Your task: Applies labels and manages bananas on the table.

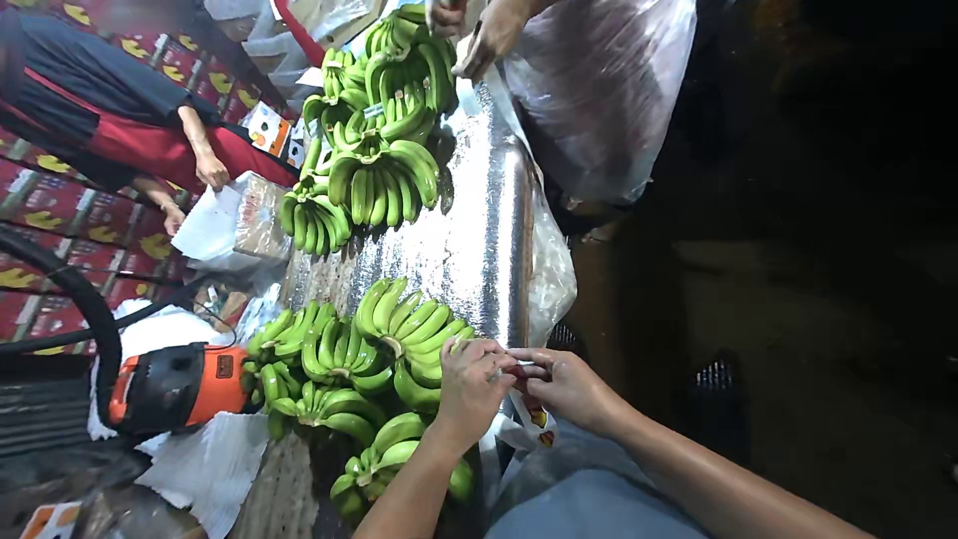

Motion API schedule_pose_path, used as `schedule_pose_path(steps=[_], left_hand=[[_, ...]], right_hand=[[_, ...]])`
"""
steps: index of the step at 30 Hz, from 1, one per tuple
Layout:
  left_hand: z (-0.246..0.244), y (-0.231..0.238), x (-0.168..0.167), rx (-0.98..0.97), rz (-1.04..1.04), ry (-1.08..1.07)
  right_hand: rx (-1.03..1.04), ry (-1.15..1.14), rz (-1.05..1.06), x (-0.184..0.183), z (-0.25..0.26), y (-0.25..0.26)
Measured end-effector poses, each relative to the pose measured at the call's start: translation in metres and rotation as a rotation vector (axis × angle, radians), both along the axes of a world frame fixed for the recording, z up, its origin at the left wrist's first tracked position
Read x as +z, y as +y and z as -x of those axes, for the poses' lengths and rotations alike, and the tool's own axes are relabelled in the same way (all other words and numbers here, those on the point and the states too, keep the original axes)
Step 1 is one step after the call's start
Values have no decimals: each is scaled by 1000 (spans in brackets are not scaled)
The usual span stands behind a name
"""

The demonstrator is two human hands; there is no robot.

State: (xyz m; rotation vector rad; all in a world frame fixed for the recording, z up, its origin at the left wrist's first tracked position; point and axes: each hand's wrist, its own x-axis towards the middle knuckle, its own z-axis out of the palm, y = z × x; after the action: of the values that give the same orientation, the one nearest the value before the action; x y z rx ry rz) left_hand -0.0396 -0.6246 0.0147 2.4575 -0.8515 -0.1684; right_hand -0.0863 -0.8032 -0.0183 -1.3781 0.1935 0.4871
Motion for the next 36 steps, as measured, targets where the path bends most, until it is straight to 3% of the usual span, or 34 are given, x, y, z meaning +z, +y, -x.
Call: schedule_pose_path(steps=[5,10,12,15,18,21,25,29,33,35,36], left_hand=[[-3,1,3,-22,-69,-40],[-5,11,-6,-152,28,-176],[-8,18,-2,-282,74,-66],[-29,32,24,-310,14,379],[-91,53,43,-34,-252,426],[-162,71,35,159,-746,348],[-195,63,7,138,-1188,264],[-198,46,-13,124,-1363,208],[-206,46,-22,166,-1270,53],[-188,32,-6,61,-1025,81],[-171,24,3,-18,-807,116]], right_hand=[[89,-35,36,2,-3,-1],[82,8,-71,4,-4,-2],[-33,50,-129,-4,-4,-1],[-246,112,-75,-16,-8,-6],[-343,127,-40,-19,-11,-13],[-348,77,-63,-12,-12,-9],[-417,5,-111,-8,-16,1],[-487,101,-178,-10,-18,5],[-586,254,-270,-14,-22,6],[-634,305,-317,-18,-25,7],[-652,321,-335,-22,-26,10]])
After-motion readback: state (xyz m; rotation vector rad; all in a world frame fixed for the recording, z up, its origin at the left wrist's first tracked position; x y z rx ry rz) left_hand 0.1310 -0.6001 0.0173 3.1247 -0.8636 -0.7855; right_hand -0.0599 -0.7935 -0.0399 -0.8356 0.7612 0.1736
